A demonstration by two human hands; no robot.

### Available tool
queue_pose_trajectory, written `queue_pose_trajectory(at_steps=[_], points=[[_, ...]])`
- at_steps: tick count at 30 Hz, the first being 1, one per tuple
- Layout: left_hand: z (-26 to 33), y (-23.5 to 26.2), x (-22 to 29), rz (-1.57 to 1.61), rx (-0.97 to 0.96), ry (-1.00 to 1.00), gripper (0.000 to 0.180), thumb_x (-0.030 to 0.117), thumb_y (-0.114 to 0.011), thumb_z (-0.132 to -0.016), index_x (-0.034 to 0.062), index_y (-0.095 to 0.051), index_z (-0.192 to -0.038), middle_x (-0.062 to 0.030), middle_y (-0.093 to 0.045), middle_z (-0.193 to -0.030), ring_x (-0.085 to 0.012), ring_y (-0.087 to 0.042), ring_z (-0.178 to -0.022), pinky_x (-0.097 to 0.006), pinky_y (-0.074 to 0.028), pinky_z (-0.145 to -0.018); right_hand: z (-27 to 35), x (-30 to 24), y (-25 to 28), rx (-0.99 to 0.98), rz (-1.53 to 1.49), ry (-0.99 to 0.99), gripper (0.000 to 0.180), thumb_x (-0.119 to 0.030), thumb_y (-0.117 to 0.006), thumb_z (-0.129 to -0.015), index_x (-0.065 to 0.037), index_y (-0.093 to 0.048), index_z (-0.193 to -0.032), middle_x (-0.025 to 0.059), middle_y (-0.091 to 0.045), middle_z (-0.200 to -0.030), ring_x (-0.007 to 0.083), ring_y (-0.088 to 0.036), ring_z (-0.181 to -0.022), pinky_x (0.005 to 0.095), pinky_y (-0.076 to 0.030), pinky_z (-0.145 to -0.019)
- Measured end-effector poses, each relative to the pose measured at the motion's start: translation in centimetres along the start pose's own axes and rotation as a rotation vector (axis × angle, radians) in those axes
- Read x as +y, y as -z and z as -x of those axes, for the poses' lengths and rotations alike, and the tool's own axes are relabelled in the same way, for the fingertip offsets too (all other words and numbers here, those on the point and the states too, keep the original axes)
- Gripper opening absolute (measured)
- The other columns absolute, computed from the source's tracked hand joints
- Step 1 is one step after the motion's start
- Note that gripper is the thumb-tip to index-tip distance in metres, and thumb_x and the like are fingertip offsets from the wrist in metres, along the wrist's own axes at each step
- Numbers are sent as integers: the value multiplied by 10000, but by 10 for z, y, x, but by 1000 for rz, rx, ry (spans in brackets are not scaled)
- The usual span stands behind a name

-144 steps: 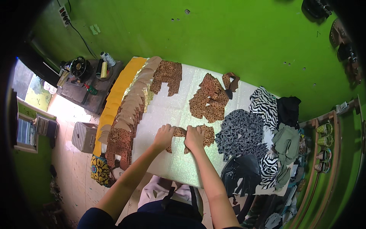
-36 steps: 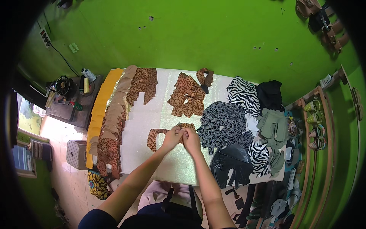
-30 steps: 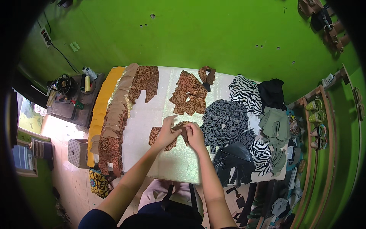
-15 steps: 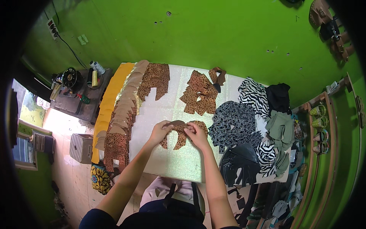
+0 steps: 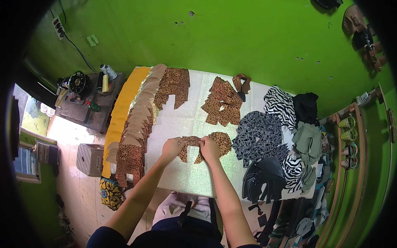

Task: Inspecting and organizing leopard-print shoe fabric components on a workspace.

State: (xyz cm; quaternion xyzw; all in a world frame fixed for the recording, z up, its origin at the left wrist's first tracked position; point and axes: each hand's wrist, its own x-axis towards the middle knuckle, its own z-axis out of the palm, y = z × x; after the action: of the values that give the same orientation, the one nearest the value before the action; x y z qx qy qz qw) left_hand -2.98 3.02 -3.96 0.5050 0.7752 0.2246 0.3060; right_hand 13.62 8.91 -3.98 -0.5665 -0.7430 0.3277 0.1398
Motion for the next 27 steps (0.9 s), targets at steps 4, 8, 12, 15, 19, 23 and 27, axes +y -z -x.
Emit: queue_pose_trajectory(at_steps=[4, 8, 12, 15, 19, 23, 27], points=[[1, 0, 7, -136, 1, 47, 286, 330, -586, -792, 44, -597, -779, -132, -622, -734, -306, -600, -698, -388, -466, -615, 2, -6, -3, 50, 105, 37, 172, -224, -576, -815, -68, -591, -887, 87, -609, -864, 254, -588, -779, 372, -450, -644], [6, 0, 11, -177, 32, 108, 292, 337, -581, -796, 46, -578, -811, -132, -615, -785, -309, -595, -763, -403, -470, -658, 13, -19, 3, 199, 386, 179, 271, -223, -556, -829, -51, -529, -1037, 62, -569, -1057, 220, -533, -995, 418, -416, -813], [9, -10, 11, -110, 94, 80, 252, 291, -608, -777, 57, -549, -853, -127, -592, -893, -308, -575, -832, -403, -463, -674, 26, -16, -17, -21, 348, 541, 450, -309, -468, -873, -44, -425, -1234, 70, -441, -1289, 196, -383, -1216, 456, -213, -1035], [10, -13, 8, -147, 257, 0, 281, 231, -635, -746, 87, -536, -965, -102, -549, -1024, -289, -540, -916, -395, -452, -712, 40, -3, -26, -111, 422, 554, 550, -392, -369, -907, -76, -309, -1353, 53, -304, -1408, 179, -283, -1299, 441, -90, -1086], [10, -14, 13, -273, 340, -203, 411, 167, -626, -725, 109, -509, -1115, -75, -515, -1059, -257, -498, -976, -385, -417, -793, 43, 16, -20, 12, 435, 405, 536, -404, -341, -915, -65, -350, -1329, 62, -332, -1393, 163, -296, -1291, 445, -106, -1082], [8, -18, 11, -306, 271, -315, 412, 102, -552, -746, 108, -505, -1155, -69, -512, -1025, -263, -488, -971, -372, -391, -816, 38, 20, -13, 156, 373, 394, 430, -310, -422, -897, -37, -480, -1224, 87, -441, -1309, 197, -387, -1226, 449, -176, -1054], [1, -20, 16, -355, 224, -263, 407, 65, -505, -748, 114, -514, -1152, -68, -519, -1010, -262, -489, -947, -374, -388, -792, 16, 15, -5, 184, 174, 423, 382, -126, -586, -782, -7, -507, -1136, 131, -519, -1112, 291, -440, -1090, 458, -262, -981]])
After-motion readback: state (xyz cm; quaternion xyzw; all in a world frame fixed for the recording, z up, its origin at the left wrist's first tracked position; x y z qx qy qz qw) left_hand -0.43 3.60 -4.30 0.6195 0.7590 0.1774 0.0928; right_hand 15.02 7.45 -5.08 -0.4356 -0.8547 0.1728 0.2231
